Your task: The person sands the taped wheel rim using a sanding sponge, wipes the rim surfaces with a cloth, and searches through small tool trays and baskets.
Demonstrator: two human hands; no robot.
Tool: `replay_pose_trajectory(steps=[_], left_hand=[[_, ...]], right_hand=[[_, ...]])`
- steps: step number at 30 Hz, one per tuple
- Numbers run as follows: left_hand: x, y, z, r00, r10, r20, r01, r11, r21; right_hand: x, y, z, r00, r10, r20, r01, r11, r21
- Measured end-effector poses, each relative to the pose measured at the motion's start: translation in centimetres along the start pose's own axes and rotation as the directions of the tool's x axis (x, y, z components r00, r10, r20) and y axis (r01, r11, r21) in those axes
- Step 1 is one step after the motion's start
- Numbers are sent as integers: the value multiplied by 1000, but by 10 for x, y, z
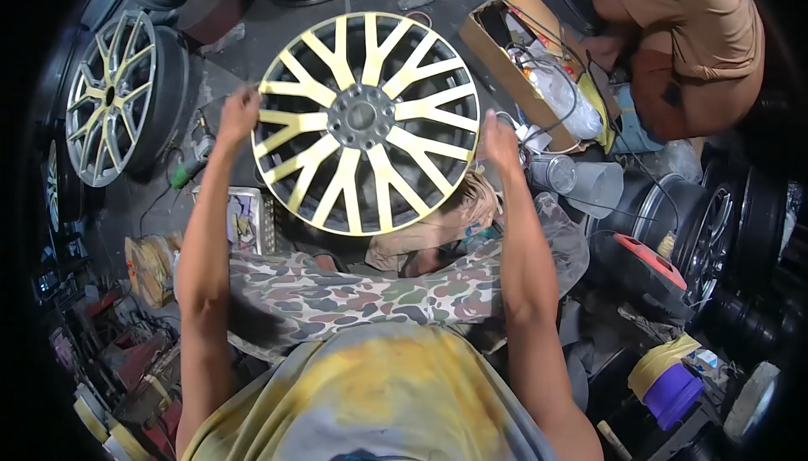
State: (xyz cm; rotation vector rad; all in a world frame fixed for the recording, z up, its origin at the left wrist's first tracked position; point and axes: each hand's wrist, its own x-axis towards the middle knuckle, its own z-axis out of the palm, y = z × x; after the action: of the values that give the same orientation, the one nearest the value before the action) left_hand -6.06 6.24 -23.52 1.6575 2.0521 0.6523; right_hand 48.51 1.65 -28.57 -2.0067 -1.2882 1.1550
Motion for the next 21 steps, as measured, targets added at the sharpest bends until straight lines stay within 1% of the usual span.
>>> replay_pose_trajectory(steps=[1, 3, 5, 7, 8, 9, 10, 11, 12, 13, 14, 15, 16, 17, 18, 19, 20, 21], left_hand=[[6, 21, -14, 995, 88, -43, -84, 993, 77], [-9, 103, -53, 961, 240, -138, -241, 970, 9], [-26, 145, -89, 962, 272, -8, -271, 955, -119], [-43, 156, -113, 946, 324, -10, -317, 919, -233], [-53, 161, -131, 941, 331, -64, -337, 924, -178], [-63, 166, -151, 936, 333, -111, -345, 932, -113], [-73, 173, -170, 931, 305, -202, -343, 920, -191], [-83, 179, -191, 914, 279, -293, -359, 894, -268], [-102, 184, -217, 948, 208, -243, -268, 930, -250], [-120, 183, -236, 939, 215, -270, -296, 905, -307], [-139, 178, -250, 960, 137, -244, -210, 930, -302], [-155, 169, -263, 975, 60, -216, -126, 944, -304], [-166, 126, -268, 951, 185, -250, -208, 975, -72], [-187, 105, -270, 949, 172, -266, -196, 978, -66], [-209, 91, -270, 971, 104, -217, -122, 990, -71], [-233, 76, -267, 985, 37, -168, -51, 996, -75], [-257, 56, -260, 989, -65, -135, 49, 992, -114], [-282, 37, -251, 981, -166, -97, 150, 977, -153]], right_hand=[[-7, -15, -7, 999, 22, 36, -29, 979, 201], [16, 2, -15, 967, 174, -188, -132, 967, 219], [41, 60, -23, 982, 174, -79, -160, 974, 163], [28, 70, -11, 969, 243, 37, -245, 954, 170], [27, 80, 2, 962, 274, 17, -271, 937, 220], [40, 108, 15, 992, 126, -24, -120, 979, 165], [30, 86, 19, 986, 160, -51, -160, 987, 7], [30, 69, 18, 999, 32, 22, -28, 983, -180], [46, 81, 20, 981, -192, -15, 182, 953, -240], [37, 62, 20, 984, -174, -27, 175, 984, 14], [15, 17, 19, 999, 30, 21, -34, 969, 244], [12, 3, 14, 999, 13, 46, -24, 969, 247], [2, -16, 11, 998, -16, 57, 11, 997, 79], [-8, -30, 12, 997, -45, 67, 51, 995, -89], [-8, -23, 19, 995, -57, 80, 65, 994, -92], [-2, -2, 28, 975, -211, 68, 217, 971, -102], [0, 8, 33, 932, -359, 58, 363, 925, -115], [-5, 5, 34, 927, -369, 68, 375, 919, -121]])
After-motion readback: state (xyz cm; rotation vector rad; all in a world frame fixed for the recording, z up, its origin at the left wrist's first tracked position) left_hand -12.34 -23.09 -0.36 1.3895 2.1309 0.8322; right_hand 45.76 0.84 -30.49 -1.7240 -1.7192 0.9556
